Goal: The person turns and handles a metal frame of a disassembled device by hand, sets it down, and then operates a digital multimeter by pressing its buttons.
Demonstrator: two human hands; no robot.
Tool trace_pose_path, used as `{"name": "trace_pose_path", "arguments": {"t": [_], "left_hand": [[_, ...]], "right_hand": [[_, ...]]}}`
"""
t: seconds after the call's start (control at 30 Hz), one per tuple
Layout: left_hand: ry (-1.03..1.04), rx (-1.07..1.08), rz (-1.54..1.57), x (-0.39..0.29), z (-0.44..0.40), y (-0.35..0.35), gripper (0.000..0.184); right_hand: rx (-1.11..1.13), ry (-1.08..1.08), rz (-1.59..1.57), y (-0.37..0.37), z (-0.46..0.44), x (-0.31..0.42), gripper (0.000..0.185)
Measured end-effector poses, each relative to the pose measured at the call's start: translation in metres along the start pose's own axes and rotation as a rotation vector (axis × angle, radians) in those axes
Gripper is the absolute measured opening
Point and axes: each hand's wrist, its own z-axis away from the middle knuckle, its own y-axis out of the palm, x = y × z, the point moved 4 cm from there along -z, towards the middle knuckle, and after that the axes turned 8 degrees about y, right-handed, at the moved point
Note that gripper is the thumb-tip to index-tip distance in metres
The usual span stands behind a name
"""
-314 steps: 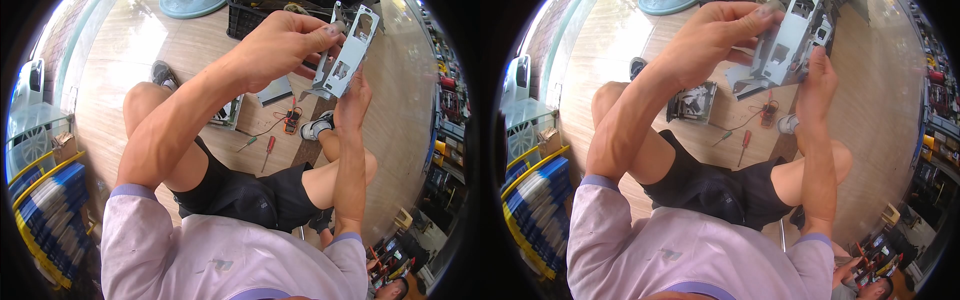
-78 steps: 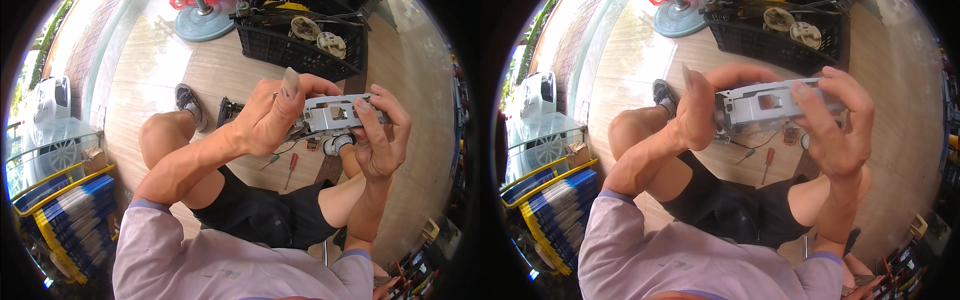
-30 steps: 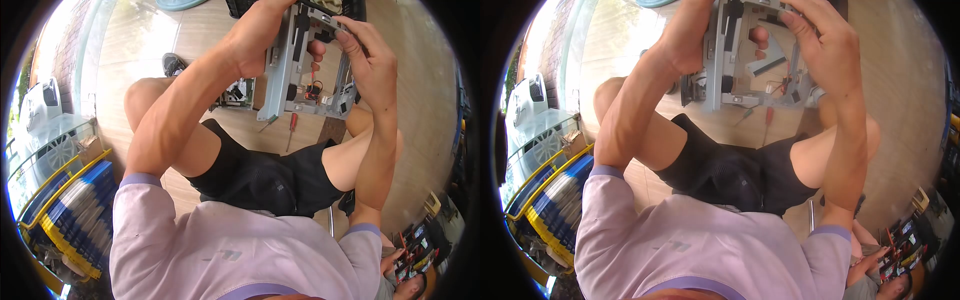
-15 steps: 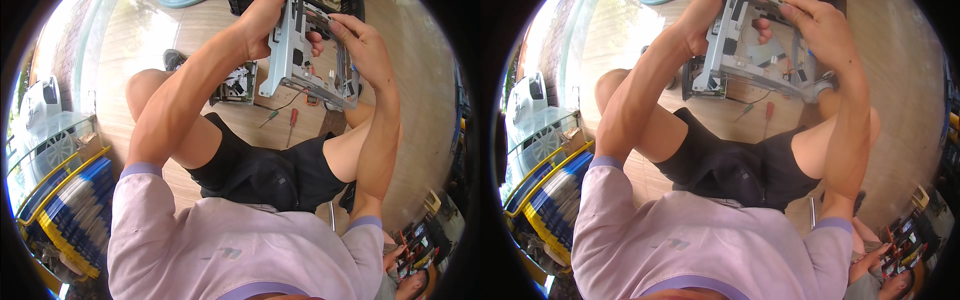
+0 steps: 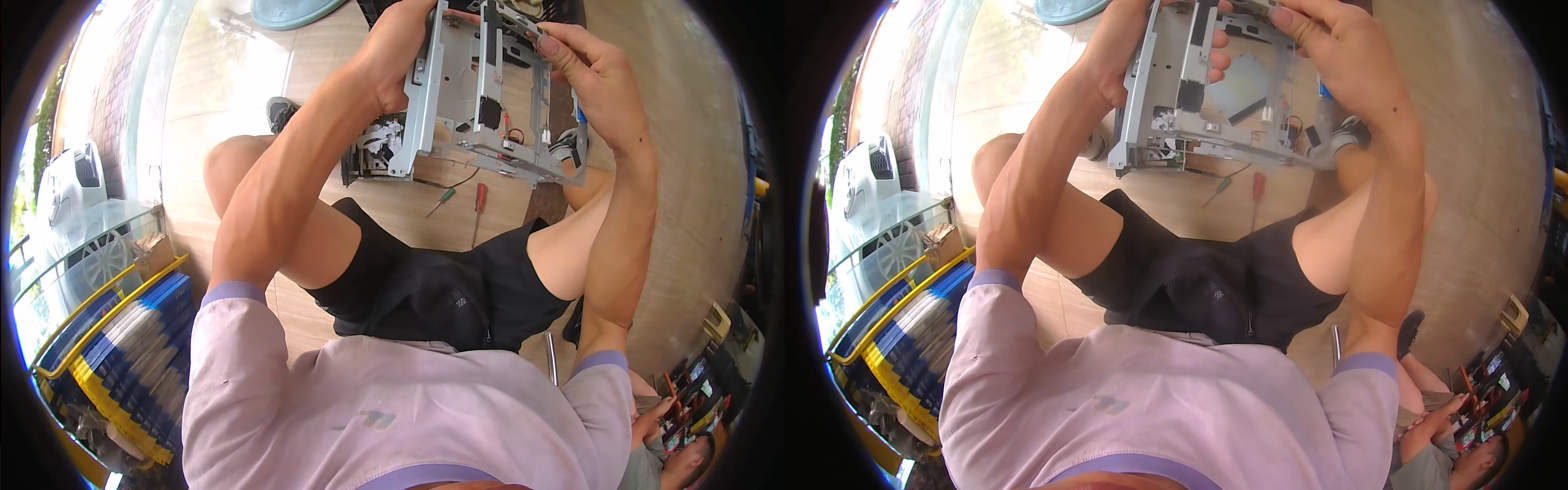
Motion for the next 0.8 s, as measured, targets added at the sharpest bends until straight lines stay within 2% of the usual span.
{"name": "trace_pose_path", "arguments": {"t": [0.17, 0.2, 0.23, 0.3, 0.33, 0.47, 0.57, 0.6, 0.7, 0.8], "left_hand": [[0.043, -0.048, -0.028, -0.010, 0.002, 0.000, 0.073], [0.087, -0.132, -0.038, -0.010, 0.002, -0.005, 0.073], [0.105, -0.132, 0.075, -0.010, 0.000, -0.009, 0.073], [0.099, -0.150, 0.093, -0.014, 0.003, -0.014, 0.072], [0.102, -0.085, 0.141, -0.017, 0.004, -0.016, 0.071], [0.234, -0.105, 0.165, -0.026, 0.010, -0.011, 0.066], [0.255, 0.027, 0.390, -0.034, 0.014, -0.013, 0.059], [0.336, -0.191, 0.185, -0.036, 0.018, -0.006, 0.062], [0.395, -0.173, 0.251, -0.035, 0.014, -0.014, 0.061], [0.463, -0.205, 0.266, -0.037, 0.014, -0.016, 0.061]], "right_hand": [[-0.102, -0.036, -0.022, -0.008, 0.000, 0.002, 0.039], [-0.123, -0.033, -0.029, -0.011, 0.001, 0.001, 0.039], [-0.145, -0.030, -0.033, -0.014, 0.002, -0.001, 0.039], [-0.187, 0.019, -0.077, -0.018, 0.003, -0.001, 0.039], [-0.216, 0.053, -0.082, -0.019, 0.006, 0.002, 0.039], [-0.289, 0.140, -0.216, -0.024, 0.011, 0.006, 0.038], [-0.321, 0.172, -0.298, -0.025, 0.015, 0.008, 0.040], [-0.327, 0.174, -0.326, -0.024, 0.017, 0.008, 0.041], [-0.246, 0.255, -0.570, -0.014, 0.018, 0.006, 0.050], [-0.242, 0.248, -0.761, -0.004, 0.020, 0.018, 0.063]]}}
